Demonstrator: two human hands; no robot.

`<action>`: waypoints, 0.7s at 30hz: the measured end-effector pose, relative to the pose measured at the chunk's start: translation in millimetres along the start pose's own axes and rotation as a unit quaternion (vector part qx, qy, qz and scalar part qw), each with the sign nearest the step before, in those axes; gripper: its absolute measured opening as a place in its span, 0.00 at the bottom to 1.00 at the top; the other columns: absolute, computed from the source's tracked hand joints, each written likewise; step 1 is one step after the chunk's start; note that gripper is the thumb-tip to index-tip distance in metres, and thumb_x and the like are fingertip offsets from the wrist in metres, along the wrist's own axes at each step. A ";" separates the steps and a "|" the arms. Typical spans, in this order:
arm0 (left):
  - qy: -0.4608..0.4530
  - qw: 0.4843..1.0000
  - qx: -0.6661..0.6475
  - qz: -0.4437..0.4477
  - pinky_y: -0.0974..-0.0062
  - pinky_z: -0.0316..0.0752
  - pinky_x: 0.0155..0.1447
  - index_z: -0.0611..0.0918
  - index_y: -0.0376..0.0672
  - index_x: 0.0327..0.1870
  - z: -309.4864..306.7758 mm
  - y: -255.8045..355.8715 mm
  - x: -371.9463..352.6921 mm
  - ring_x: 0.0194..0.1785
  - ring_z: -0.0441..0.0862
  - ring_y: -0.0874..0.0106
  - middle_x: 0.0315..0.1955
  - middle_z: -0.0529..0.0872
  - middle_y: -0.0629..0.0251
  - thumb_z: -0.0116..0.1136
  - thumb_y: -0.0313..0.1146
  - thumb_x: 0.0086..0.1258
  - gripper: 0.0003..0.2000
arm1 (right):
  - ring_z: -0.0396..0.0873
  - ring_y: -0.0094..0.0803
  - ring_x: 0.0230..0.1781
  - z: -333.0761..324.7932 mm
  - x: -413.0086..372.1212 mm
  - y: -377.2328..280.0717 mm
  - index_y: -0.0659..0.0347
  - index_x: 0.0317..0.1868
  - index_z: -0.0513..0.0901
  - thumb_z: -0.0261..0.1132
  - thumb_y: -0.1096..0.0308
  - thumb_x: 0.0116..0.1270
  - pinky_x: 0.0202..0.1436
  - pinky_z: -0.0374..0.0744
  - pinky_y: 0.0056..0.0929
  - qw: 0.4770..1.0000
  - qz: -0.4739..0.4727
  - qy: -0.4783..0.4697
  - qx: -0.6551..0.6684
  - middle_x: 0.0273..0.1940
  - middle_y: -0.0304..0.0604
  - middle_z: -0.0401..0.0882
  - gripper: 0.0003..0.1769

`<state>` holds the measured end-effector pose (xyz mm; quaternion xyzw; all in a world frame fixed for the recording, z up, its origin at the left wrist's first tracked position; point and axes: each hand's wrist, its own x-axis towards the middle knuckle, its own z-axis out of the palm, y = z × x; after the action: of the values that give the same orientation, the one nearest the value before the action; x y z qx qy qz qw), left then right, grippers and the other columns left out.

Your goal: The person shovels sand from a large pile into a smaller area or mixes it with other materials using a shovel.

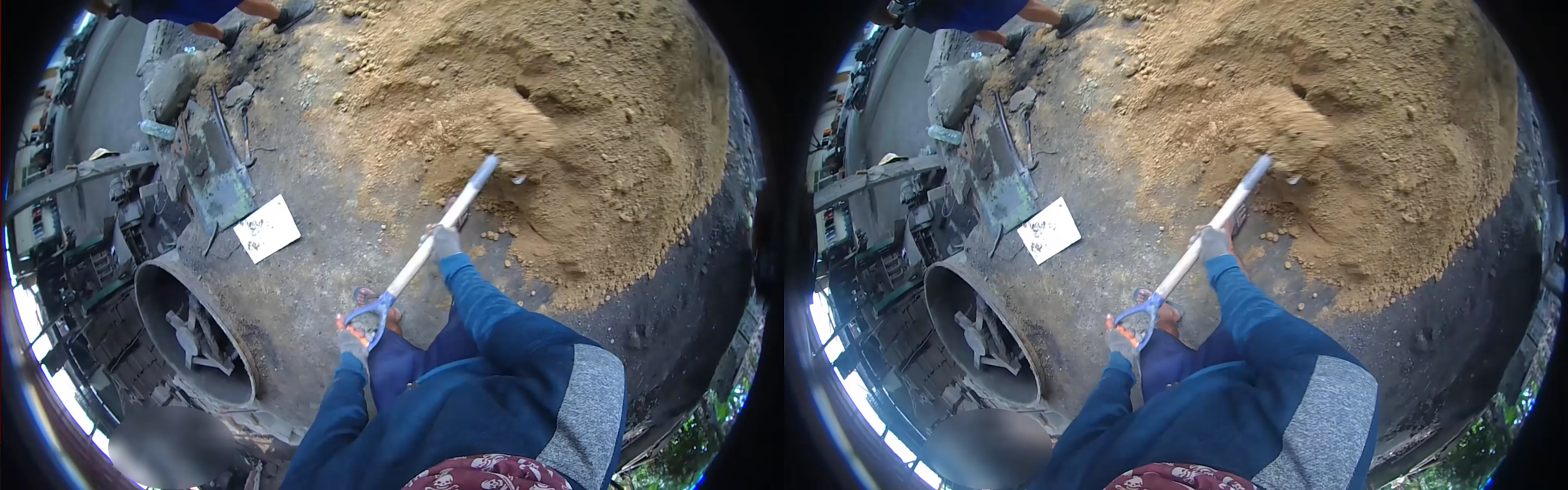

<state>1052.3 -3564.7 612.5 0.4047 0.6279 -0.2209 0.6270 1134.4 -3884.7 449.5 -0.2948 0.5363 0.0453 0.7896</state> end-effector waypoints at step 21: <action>-0.562 0.724 0.291 0.275 0.70 0.76 0.37 0.78 0.43 0.38 132.1 36.0 -251.3 0.29 0.79 0.71 0.24 0.79 0.67 0.55 0.56 0.67 0.21 | 0.76 0.35 0.22 -31.3 -164.1 -269.2 0.58 0.34 0.72 0.61 0.57 0.65 0.30 0.80 0.40 0.957 -0.179 -0.132 0.186 0.25 0.41 0.74 0.13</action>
<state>1132.3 -3705.8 848.3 0.5235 -0.0738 -0.3982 0.7497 1144.1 -4081.9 697.2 -0.2252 0.3645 -0.1589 0.8895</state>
